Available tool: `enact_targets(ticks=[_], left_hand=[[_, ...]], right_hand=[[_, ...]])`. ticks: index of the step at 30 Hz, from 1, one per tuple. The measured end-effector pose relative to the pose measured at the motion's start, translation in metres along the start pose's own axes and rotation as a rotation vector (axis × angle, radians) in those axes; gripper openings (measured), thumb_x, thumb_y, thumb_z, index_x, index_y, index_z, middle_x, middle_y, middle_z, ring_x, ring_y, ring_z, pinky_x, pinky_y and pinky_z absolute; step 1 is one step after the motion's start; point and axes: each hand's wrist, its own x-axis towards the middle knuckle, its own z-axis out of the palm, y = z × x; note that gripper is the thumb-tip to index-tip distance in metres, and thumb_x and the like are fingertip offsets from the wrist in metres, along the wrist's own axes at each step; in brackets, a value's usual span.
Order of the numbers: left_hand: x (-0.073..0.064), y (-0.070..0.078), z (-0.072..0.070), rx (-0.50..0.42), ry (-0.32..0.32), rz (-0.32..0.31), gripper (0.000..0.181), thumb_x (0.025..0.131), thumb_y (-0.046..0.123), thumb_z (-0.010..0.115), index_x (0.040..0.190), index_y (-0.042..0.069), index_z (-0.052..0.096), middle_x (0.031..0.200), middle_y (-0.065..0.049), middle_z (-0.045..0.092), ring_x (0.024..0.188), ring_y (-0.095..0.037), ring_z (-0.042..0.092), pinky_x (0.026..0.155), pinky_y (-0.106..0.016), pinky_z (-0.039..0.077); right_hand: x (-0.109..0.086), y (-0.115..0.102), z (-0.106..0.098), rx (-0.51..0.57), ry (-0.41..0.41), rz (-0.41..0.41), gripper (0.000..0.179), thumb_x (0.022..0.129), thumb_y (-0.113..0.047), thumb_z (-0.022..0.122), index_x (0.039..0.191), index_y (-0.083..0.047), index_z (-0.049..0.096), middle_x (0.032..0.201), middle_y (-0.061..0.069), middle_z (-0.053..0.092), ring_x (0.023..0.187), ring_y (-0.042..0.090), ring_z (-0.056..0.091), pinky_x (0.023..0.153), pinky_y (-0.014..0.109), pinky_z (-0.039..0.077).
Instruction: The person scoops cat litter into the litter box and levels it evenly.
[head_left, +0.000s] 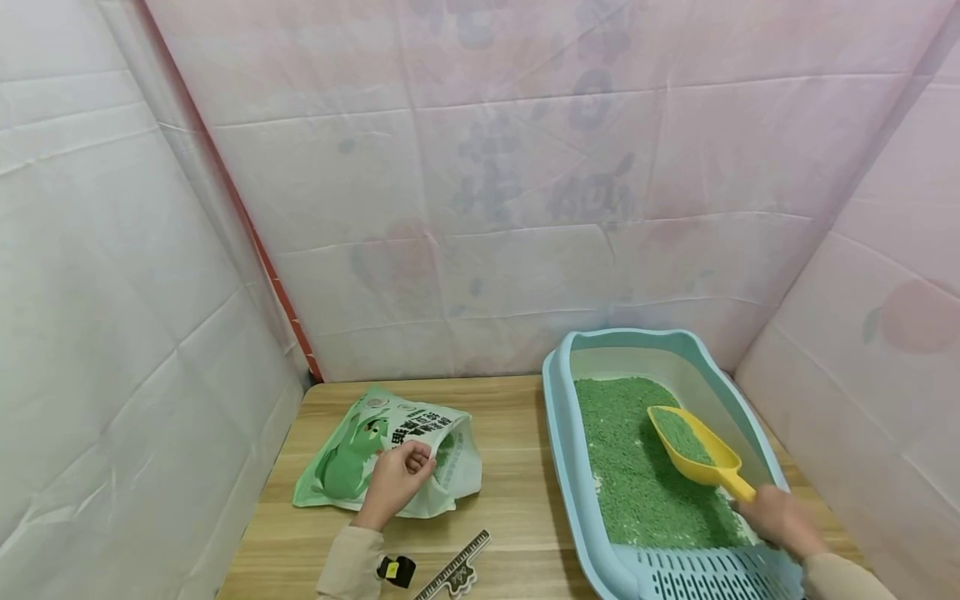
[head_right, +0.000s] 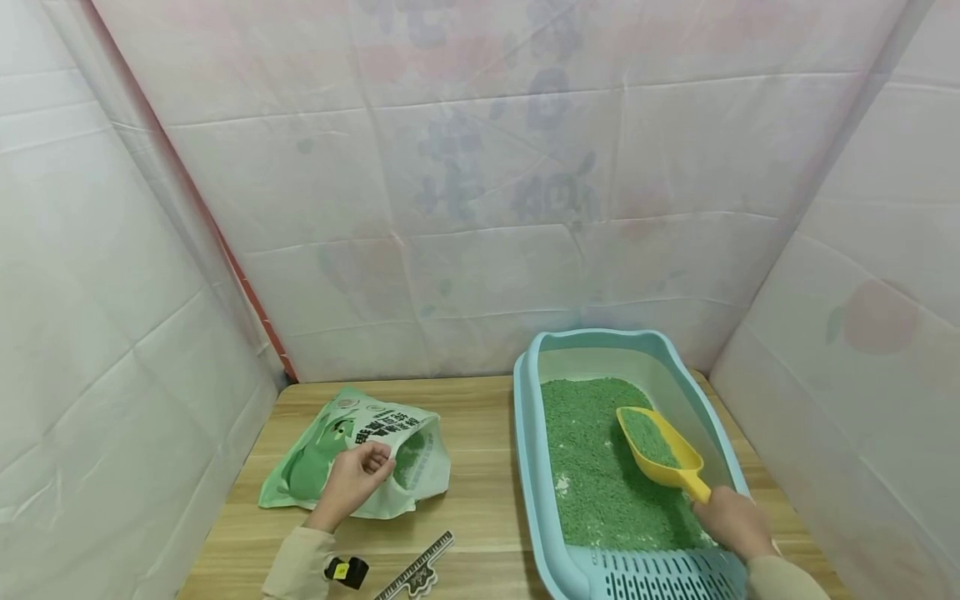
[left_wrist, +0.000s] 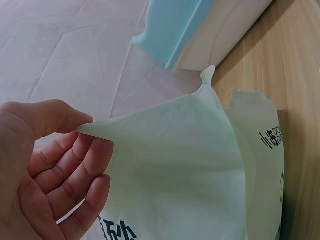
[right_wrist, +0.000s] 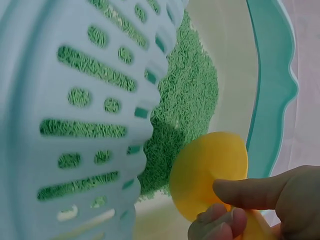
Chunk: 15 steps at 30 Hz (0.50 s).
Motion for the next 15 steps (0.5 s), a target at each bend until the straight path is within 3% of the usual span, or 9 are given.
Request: enact_targets(ticks=[6,15], left_hand=[[-0.001,0.0,0.0,-0.006,-0.002,-0.005,0.006,0.083,0.009,0.071,0.088,0.009,0.068,0.076,0.001,0.067,0.065,0.003,0.055,0.063,-0.017,0.05],[-0.001,0.001,0.0,-0.016,-0.003,-0.016,0.004,0.084,0.009,0.07,0.087,0.009,0.068,0.076,0.001,0.067,0.065,0.003,0.055,0.063,-0.017,0.05]], right_hand=[[-0.003,-0.004,0.002,0.215,-0.119,0.062,0.028,0.093,-0.021,0.047,0.072,-0.004,0.053,0.05,-0.006,0.041,0.043,0.005,0.035,0.046,0.022,0.037],[0.003,-0.016,-0.001,0.505,-0.251,0.072,0.025,0.099,-0.016,0.037,0.091,0.005,0.047,0.061,-0.004,0.045,0.053,0.007,0.039,0.053,0.022,0.041]])
